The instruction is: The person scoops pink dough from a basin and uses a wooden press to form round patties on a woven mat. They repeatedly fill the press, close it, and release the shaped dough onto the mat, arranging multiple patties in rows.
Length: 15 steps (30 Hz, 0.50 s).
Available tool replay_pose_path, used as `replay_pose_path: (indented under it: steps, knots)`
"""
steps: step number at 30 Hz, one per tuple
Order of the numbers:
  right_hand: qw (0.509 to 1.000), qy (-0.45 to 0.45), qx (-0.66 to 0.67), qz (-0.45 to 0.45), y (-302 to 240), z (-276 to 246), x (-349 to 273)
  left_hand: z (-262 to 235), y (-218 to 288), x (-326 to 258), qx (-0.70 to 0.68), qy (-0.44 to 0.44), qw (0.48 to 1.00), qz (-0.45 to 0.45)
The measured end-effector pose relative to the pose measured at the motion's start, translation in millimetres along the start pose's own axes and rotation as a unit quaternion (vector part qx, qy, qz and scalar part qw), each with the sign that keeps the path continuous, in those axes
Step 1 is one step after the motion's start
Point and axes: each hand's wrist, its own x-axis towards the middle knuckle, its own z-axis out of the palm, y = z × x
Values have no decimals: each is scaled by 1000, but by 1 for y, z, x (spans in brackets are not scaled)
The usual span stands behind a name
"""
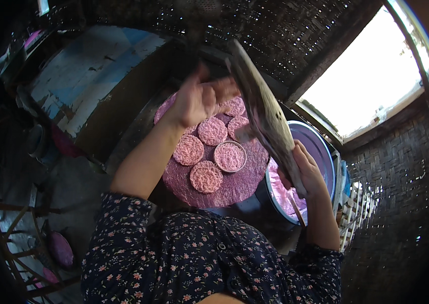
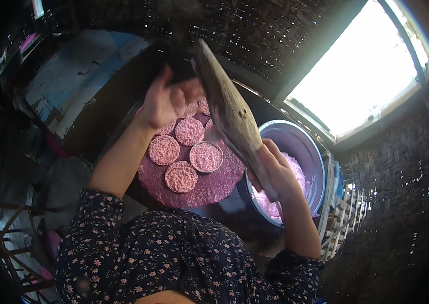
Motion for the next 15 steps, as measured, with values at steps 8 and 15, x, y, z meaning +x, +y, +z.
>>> replay_pose_path:
  steps: [8,15]
  knots:
    - [974,-7,-196,-118,42,14,51,-13,-41,-53,647,174,702,240]
    - [805,164,-565,-74,91,4,71,-111,-15,-171,836,256,466,137]
